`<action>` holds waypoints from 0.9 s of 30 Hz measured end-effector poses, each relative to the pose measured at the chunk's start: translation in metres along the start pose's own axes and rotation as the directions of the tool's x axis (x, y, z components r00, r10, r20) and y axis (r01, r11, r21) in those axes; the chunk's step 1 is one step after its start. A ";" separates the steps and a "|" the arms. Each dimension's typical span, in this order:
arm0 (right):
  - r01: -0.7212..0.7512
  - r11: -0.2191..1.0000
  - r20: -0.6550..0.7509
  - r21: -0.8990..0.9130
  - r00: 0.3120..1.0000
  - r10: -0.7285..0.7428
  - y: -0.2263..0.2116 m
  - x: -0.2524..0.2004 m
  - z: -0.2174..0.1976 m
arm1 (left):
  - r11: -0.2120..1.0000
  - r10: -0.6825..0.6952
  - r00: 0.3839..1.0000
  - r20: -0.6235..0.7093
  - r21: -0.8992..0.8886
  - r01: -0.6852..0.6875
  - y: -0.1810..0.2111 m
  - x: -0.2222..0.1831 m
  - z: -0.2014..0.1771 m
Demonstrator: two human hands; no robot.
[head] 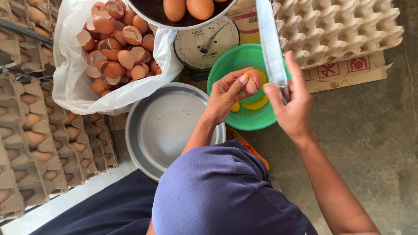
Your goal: The person cracks eggs one by one using a knife, collecting the contents in a green bowl and discarding the shells into a white bag. The person repeats this process continuously throughout the clip.
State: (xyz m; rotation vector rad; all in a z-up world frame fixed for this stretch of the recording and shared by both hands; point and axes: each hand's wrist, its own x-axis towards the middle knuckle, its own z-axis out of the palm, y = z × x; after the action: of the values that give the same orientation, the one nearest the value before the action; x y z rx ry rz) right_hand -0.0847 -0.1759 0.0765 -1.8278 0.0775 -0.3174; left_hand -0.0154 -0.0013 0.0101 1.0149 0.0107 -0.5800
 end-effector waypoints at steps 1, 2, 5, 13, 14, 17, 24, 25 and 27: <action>0.029 0.999 0.030 0.023 0.999 -0.029 0.005 0.004 0.003 | 1.000 -0.009 1.000 0.016 0.005 0.009 0.001 0.001 0.000; 0.057 0.997 0.060 0.048 0.996 -0.059 0.009 0.007 0.004 | 1.000 -0.023 1.000 0.020 0.021 0.023 0.001 0.002 0.000; -0.175 0.981 0.076 -0.085 0.981 0.181 0.023 0.006 0.005 | 0.995 -0.049 0.998 0.025 0.085 0.047 -0.002 0.002 -0.001; -0.237 0.972 0.101 -0.014 0.966 0.237 0.043 -0.002 0.005 | 0.903 0.066 0.995 0.075 0.419 -0.092 -0.008 0.008 -0.005; -0.236 0.972 0.100 -0.013 0.967 0.236 0.044 -0.003 0.006 | 0.870 0.068 0.996 0.052 0.485 -0.085 -0.009 0.008 -0.005; -0.228 0.973 0.082 0.020 0.971 0.226 0.049 -0.004 0.009 | 0.788 0.077 0.997 0.002 0.612 -0.062 -0.010 0.011 -0.006; -0.192 0.981 0.058 -0.011 0.980 0.192 0.064 -0.006 0.010 | 0.735 0.118 0.991 0.068 0.665 -0.133 -0.017 0.021 -0.009; -0.188 0.982 0.049 -0.010 0.981 0.189 0.066 -0.007 0.011 | 0.728 0.136 0.986 0.094 0.666 -0.164 -0.018 0.022 -0.009; -0.192 0.981 0.033 0.018 0.981 0.191 0.069 -0.007 0.011 | 0.734 0.127 0.987 0.094 0.661 -0.158 -0.019 0.025 -0.012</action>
State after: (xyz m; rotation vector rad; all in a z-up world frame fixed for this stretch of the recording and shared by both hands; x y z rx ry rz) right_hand -0.0810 -0.1838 0.0066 -1.7880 0.2267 -0.1534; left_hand -0.0002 -0.0107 -0.0180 1.6924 -0.3383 -0.4656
